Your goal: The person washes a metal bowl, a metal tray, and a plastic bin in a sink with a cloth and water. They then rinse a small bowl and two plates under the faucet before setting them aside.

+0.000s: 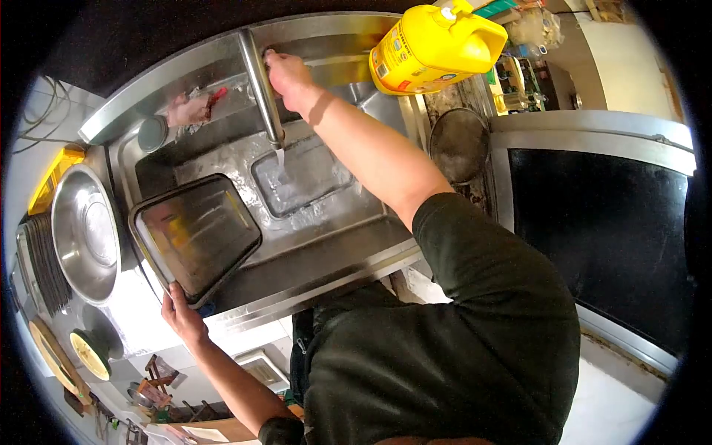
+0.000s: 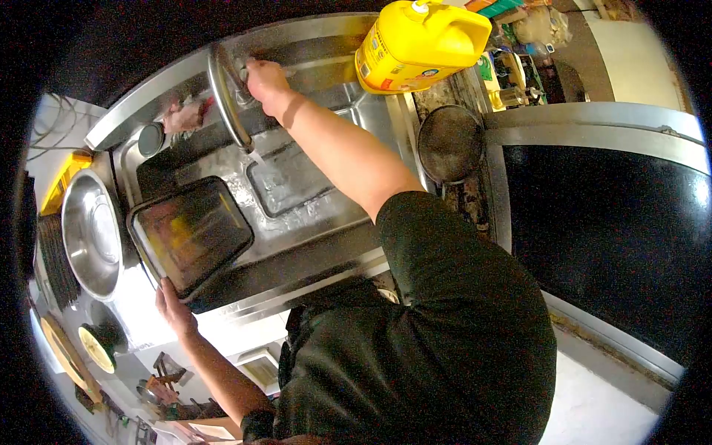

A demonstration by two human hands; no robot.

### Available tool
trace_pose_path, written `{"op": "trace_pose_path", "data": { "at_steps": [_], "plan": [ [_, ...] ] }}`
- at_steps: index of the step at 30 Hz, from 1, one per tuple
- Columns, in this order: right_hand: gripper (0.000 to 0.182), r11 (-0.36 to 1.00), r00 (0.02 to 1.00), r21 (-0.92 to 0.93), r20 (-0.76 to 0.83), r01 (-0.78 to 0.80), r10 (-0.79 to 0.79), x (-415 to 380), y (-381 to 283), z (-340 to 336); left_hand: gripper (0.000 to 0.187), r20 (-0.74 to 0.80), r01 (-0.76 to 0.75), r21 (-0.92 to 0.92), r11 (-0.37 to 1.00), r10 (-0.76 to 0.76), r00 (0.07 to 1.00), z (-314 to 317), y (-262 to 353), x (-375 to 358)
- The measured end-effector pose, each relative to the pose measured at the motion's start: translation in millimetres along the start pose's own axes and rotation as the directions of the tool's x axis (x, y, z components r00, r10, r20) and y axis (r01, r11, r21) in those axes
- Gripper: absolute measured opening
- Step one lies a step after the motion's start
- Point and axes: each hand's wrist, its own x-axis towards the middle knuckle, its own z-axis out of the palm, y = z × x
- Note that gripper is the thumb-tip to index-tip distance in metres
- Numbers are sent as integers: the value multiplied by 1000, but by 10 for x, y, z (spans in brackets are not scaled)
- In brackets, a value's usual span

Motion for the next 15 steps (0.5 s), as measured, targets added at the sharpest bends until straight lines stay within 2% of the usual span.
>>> {"op": "trace_pose_path", "data": {
  "at_steps": [1, 4, 6, 7, 8, 9, 10, 11, 12, 13, 14, 15],
  "plan": [
    [36, 998, 995, 55, 96, -41, 35, 44, 21, 14, 32, -2, 3, -17, 1000, -4, 1000, 22, 20, -25],
    [45, 998, 991, -59, 132, -24, 32, 83, 9, 138, 35, 0, 0, -2, 1000, 0, 1000, 146, 37, -46],
    [51, 998, 984, -56, 175, -31, 40, 37, -44, -123, 36, -25, 13, 59, 998, -12, 1000, 227, 98, -114],
    [50, 983, 986, -124, 116, 132, -118, -106, -116, -166, 38, 20, -17, 102, 995, 15, 1000, 241, 112, -130],
    [50, 939, 959, -193, 66, 285, -277, -284, -171, -205, 38, -4, -9, 125, 992, 10, 1000, 266, 115, -134],
    [45, 782, 916, -484, 128, 393, -381, -474, -194, -299, 39, -33, -1, 148, 989, 6, 999, 317, 96, -143],
    [33, 769, 948, -557, 137, 314, -287, -805, -182, -272, 40, -63, 7, 166, 986, 4, 998, 387, 66, -147],
    [26, 754, 851, -409, 349, 514, -391, -1059, 143, -293, 39, -63, -30, 129, 991, 38, 997, 457, 30, -147],
    [39, 747, 861, -494, 466, 446, -206, -1422, 250, -239, 38, -81, 8, 225, 974, 11, 997, 517, 72, -160],
    [49, 605, 692, -424, 649, 674, -316, -1753, 216, -156, 37, -62, 0, 289, 957, 19, 998, 609, 134, -207],
    [60, 433, 468, -292, 795, 853, -386, -1978, 163, -84, 36, -50, -7, 358, 934, 26, 998, 651, 181, -221],
    [71, 332, 347, -229, 866, 915, -359, -2095, 45, 14, 34, 55, -111, 387, 915, 98, 994, 609, 66, -172]
  ]
}}
